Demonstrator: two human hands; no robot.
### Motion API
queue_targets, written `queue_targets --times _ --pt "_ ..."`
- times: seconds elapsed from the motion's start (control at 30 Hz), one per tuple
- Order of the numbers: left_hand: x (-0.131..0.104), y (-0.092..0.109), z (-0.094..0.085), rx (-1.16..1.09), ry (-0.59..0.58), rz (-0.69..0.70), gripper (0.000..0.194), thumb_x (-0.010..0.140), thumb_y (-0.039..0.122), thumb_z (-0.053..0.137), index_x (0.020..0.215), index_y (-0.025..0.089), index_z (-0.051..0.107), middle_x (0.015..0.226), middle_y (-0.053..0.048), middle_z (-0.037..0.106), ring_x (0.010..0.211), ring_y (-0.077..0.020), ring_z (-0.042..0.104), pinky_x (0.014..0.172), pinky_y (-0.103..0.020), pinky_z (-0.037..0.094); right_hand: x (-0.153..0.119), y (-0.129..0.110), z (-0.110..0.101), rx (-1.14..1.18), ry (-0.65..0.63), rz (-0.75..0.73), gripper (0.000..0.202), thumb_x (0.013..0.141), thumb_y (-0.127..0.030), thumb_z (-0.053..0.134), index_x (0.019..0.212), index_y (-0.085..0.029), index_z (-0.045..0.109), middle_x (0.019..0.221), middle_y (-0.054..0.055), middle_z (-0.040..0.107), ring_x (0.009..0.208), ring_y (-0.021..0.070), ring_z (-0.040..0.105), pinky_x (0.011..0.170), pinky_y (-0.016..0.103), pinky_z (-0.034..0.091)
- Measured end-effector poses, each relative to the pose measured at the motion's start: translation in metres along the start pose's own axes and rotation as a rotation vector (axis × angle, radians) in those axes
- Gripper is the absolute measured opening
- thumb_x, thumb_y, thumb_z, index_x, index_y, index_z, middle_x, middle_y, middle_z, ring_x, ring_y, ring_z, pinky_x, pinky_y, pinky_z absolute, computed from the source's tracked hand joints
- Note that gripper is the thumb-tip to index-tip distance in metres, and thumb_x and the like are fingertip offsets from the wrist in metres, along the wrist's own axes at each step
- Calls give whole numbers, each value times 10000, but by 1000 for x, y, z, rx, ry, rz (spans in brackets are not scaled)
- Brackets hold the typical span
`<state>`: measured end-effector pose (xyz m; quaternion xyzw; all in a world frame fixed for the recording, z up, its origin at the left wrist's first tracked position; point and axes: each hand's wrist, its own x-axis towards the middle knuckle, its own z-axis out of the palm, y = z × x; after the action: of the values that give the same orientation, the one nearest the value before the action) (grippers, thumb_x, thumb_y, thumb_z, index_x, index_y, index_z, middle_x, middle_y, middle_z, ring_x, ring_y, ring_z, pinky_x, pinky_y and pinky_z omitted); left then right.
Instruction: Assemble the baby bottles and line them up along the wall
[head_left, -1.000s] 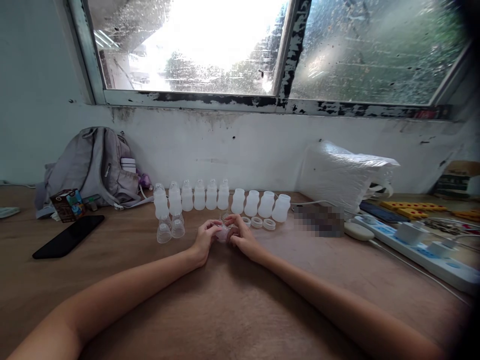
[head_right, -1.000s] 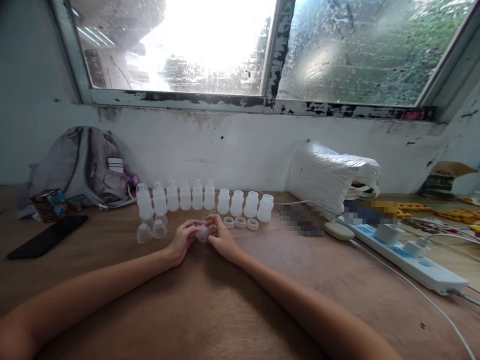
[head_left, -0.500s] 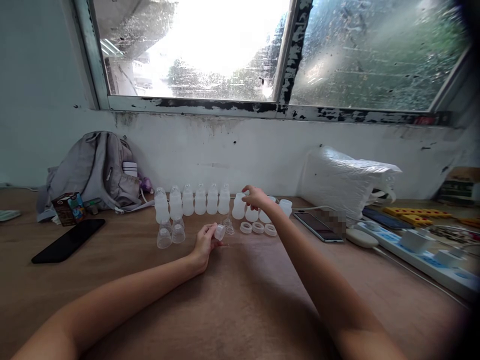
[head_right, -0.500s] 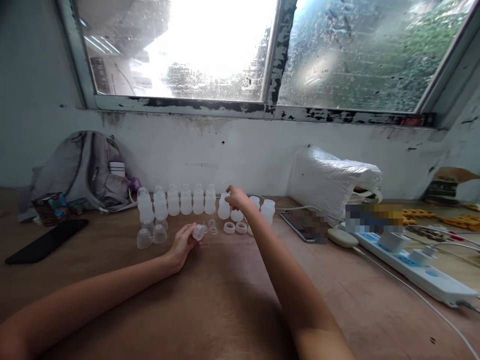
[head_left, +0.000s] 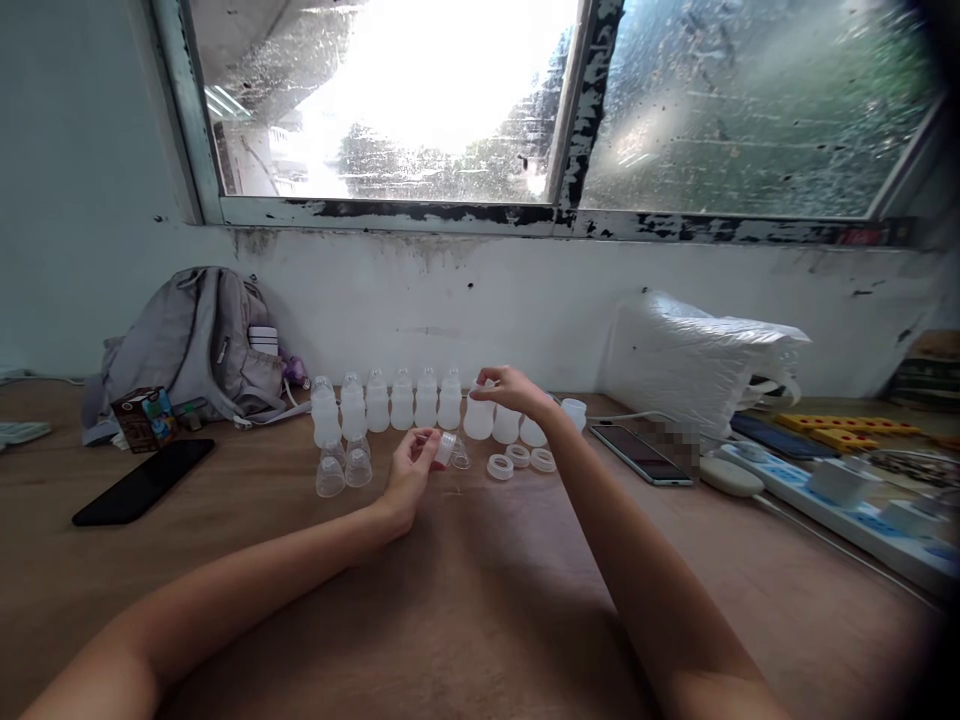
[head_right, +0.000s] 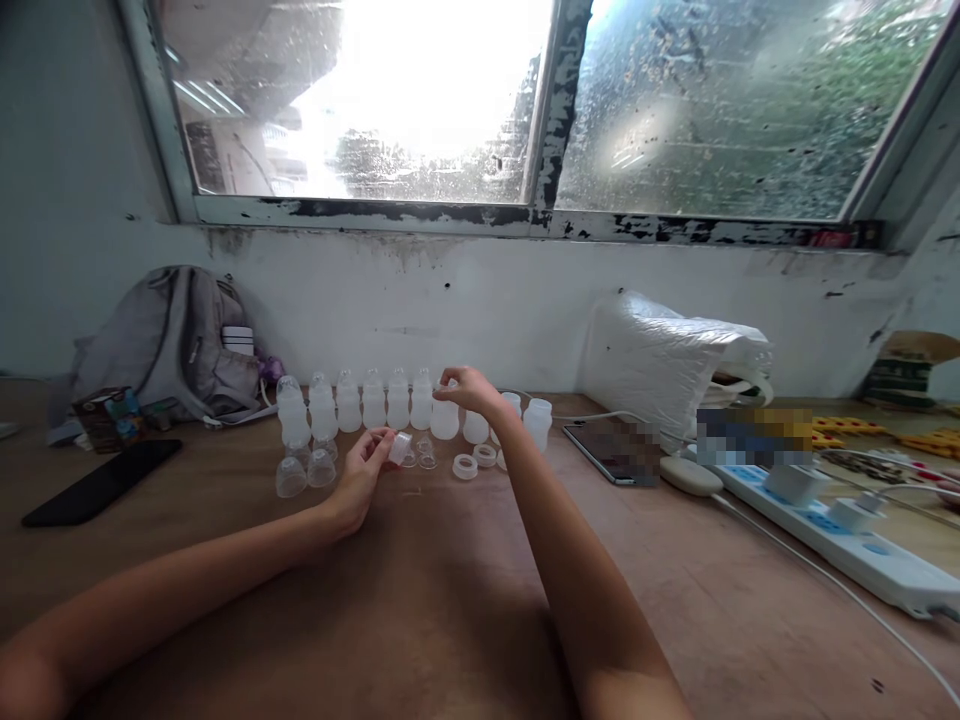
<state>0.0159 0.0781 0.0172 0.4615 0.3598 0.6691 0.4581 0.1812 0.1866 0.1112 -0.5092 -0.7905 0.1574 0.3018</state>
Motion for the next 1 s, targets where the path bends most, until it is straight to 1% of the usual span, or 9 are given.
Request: queue_targets --times 0.07,0.23,0.33,0.4,0.53,0.63,0.7,0.83,1.0 --pt "9 9 -2 -48 33 32 279 707 399 612 848 166 550 797 -10 528 729 -112 512 628 -204 459 -8 -11 -7 73 -55 -39 233 607 -333 646 762 -189 549 750 -3 561 651 131 511 533 215 366" --pt "28 31 -10 -143 95 58 258 697 374 625 832 170 543 855 -13 537 760 -106 529 648 -208 459 -28 -41 -9 240 -490 -78 498 546 -310 723 974 -228 482 797 -7 596 684 155 558 543 227 404" --pt "29 36 -12 -82 71 73 286 689 387 634 858 171 554 857 -14 554 764 -114 539 629 -207 450 -35 -56 -3 209 -647 -70 567 514 -298 749 1011 -240 482 819 -7 607 709 168 574 552 235 412" --pt "28 35 -13 -33 55 84 316 689 392 637 902 172 559 844 -16 569 755 -119 547 626 -209 442 -37 -61 2 197 -673 -56 555 511 -297 750 996 -235 490 830 -3 610 694 163 572 533 232 402" --pt "25 31 -12 29 34 125 311 687 377 643 905 167 571 826 -19 596 749 -126 558 632 -212 429 -35 -62 9 185 -639 -19 529 496 -281 757 952 -219 496 806 -8 598 623 135 543 481 219 370" --pt "24 32 -13 140 -41 169 272 699 362 634 887 167 608 827 -33 612 793 -149 564 680 -232 436 -32 -57 14 230 -617 -42 554 497 -269 755 985 -215 497 741 -26 576 606 123 529 482 211 368" --pt "22 33 -13 232 -106 200 262 726 351 609 918 174 632 900 -55 620 843 -169 564 710 -243 440 -30 -53 17 266 -614 -75 537 506 -262 748 982 -211 504 693 -40 558 609 121 522 493 207 376" --pt "20 31 -14 368 -186 252 279 772 337 560 1009 209 635 1039 -62 591 840 -170 569 712 -246 442 -28 -48 24 280 -687 -111 509 504 -226 745 967 -200 537 702 -40 563 658 131 532 537 216 412" --pt "17 25 -15 402 -223 277 302 809 336 510 1074 226 605 1059 -59 560 887 -175 553 750 -241 436 -27 -46 29 348 -734 -130 579 461 -170 756 1010 -194 574 778 -21 609 729 156 567 605 239 446"
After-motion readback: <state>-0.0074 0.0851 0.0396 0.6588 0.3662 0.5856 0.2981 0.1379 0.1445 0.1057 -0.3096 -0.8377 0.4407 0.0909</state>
